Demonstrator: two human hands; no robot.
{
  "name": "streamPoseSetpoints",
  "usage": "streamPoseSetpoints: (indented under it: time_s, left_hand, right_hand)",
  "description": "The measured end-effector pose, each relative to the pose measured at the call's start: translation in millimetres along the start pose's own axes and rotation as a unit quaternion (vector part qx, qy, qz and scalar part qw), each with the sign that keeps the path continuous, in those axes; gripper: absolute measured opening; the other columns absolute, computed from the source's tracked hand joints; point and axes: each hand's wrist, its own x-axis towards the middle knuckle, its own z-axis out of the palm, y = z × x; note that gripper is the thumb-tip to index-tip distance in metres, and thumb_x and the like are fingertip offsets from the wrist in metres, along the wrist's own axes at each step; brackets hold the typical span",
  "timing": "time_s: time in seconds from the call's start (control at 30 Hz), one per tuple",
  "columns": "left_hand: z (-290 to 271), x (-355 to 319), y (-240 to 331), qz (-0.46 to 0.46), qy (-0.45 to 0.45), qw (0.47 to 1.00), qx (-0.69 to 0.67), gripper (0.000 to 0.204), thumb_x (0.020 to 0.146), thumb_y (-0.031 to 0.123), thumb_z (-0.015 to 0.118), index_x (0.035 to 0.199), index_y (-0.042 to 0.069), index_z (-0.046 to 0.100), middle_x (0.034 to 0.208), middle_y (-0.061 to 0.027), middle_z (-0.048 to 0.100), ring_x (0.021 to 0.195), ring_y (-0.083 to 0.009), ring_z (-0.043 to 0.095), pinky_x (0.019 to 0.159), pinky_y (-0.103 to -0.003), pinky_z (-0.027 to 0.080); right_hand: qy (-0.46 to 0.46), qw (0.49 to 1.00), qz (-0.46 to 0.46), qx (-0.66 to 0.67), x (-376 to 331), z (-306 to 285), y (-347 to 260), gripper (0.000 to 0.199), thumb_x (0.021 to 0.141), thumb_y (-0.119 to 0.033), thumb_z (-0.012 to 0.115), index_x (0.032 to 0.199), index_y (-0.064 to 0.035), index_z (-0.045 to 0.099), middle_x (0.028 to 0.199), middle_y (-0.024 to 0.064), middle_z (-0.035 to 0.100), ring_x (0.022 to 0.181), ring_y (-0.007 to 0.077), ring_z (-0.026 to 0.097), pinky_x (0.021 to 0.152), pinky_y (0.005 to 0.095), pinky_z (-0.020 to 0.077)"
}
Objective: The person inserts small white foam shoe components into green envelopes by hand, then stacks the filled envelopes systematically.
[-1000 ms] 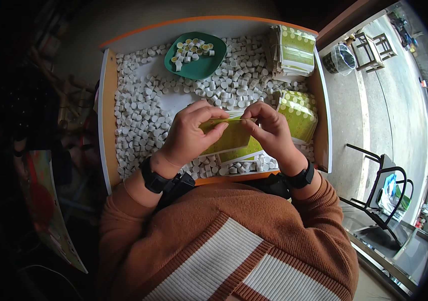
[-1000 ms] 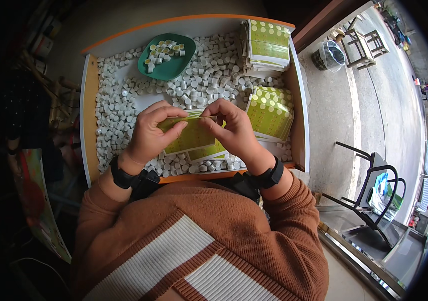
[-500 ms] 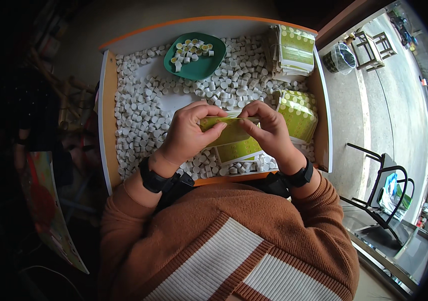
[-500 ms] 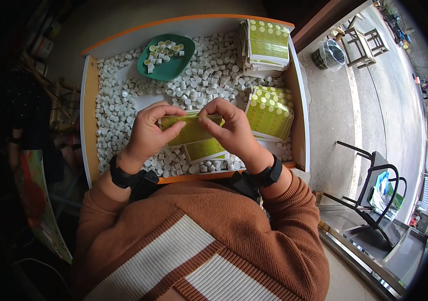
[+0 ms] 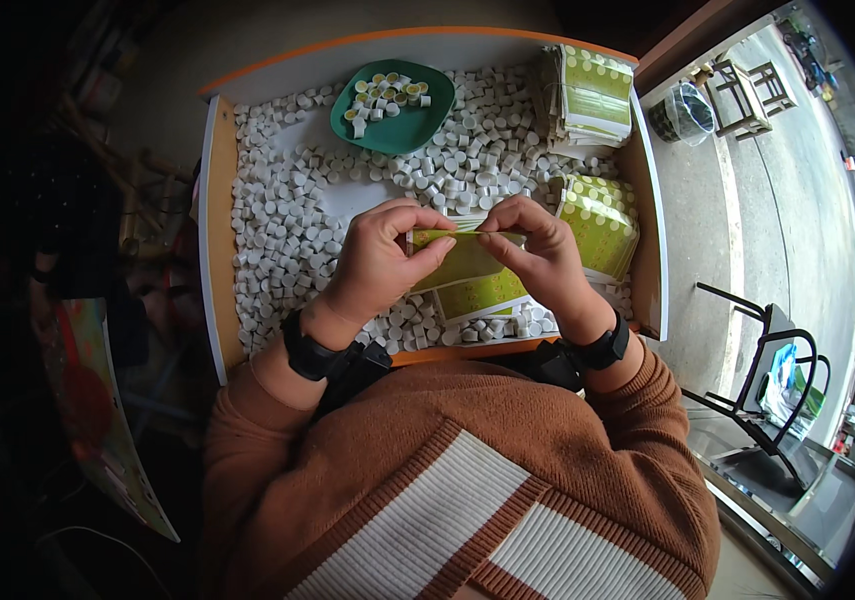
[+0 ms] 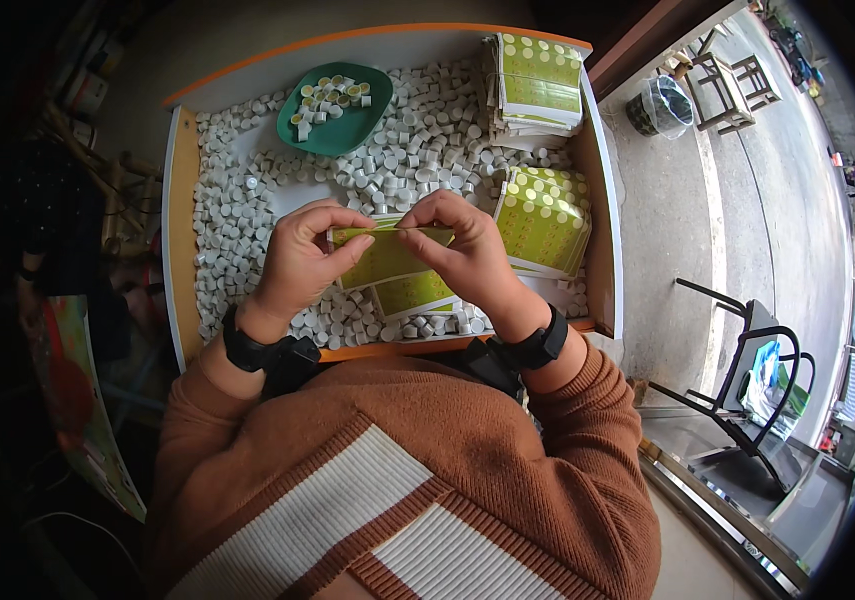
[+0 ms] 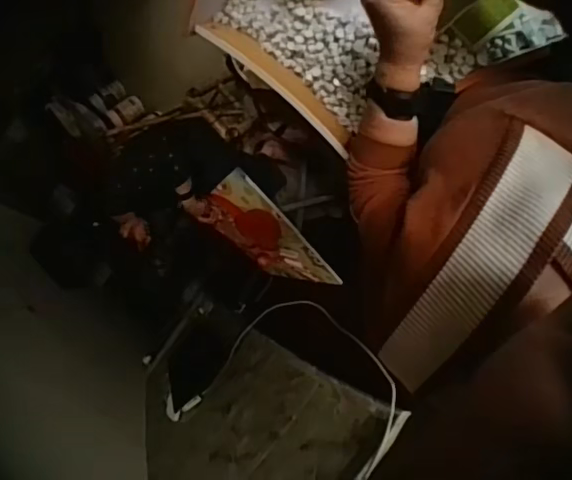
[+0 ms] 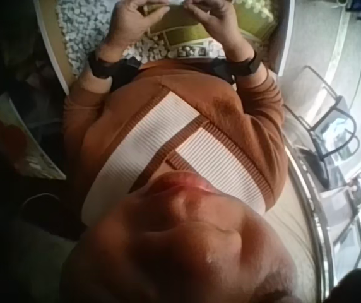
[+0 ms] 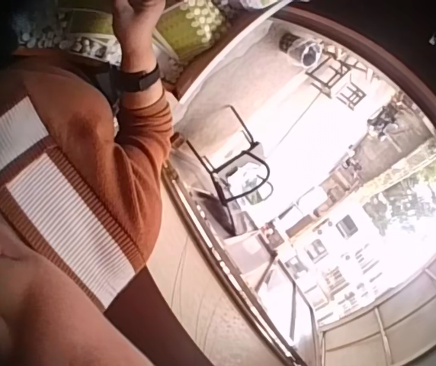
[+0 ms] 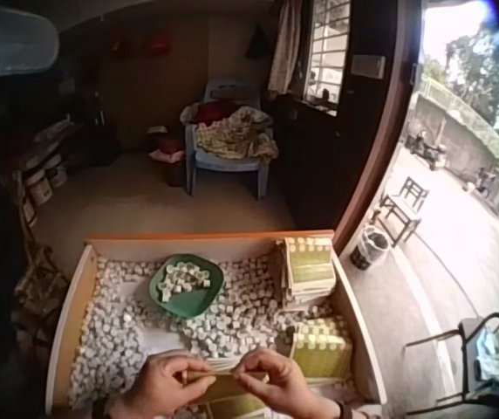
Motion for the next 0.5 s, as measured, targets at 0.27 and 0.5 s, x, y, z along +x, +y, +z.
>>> streamPoseSetpoints:
  time_s: [0.27,0.5]
  left_hand:
    - [1,-3,-15,-0.003,0.008,0.999,-0.04,0.007,0.079,0.003,0.071,0.083,0.002,0.066,0.075,0.0006,0.059,0.061,-0.005,0.051,0.055,-0.02,0.042]
    - [-4,-9,-27,-0.042,-0.009,0.991,-0.125,0.008,0.085,0.0,0.066,0.092,0.001,0.063,0.085,0.0018,0.06,0.074,-0.0039,0.055,0.069,-0.018,0.045]
  right_hand:
    - [-0.007,0.999,0.025,0.038,0,-1,-2,0.004,0.085,-0.001,0.065,0.087,-0.0012,0.061,0.089,0.0006,0.056,0.085,0.0085,0.053,0.08,0.0223,0.0421]
    - [-0.011,0.996,0.044,0.078,-1,-5,2,0.003,0.086,-0.001,0.064,0.088,-0.0014,0.061,0.089,-0.0005,0.056,0.084,0.0074,0.052,0.078,0.0216,0.0414]
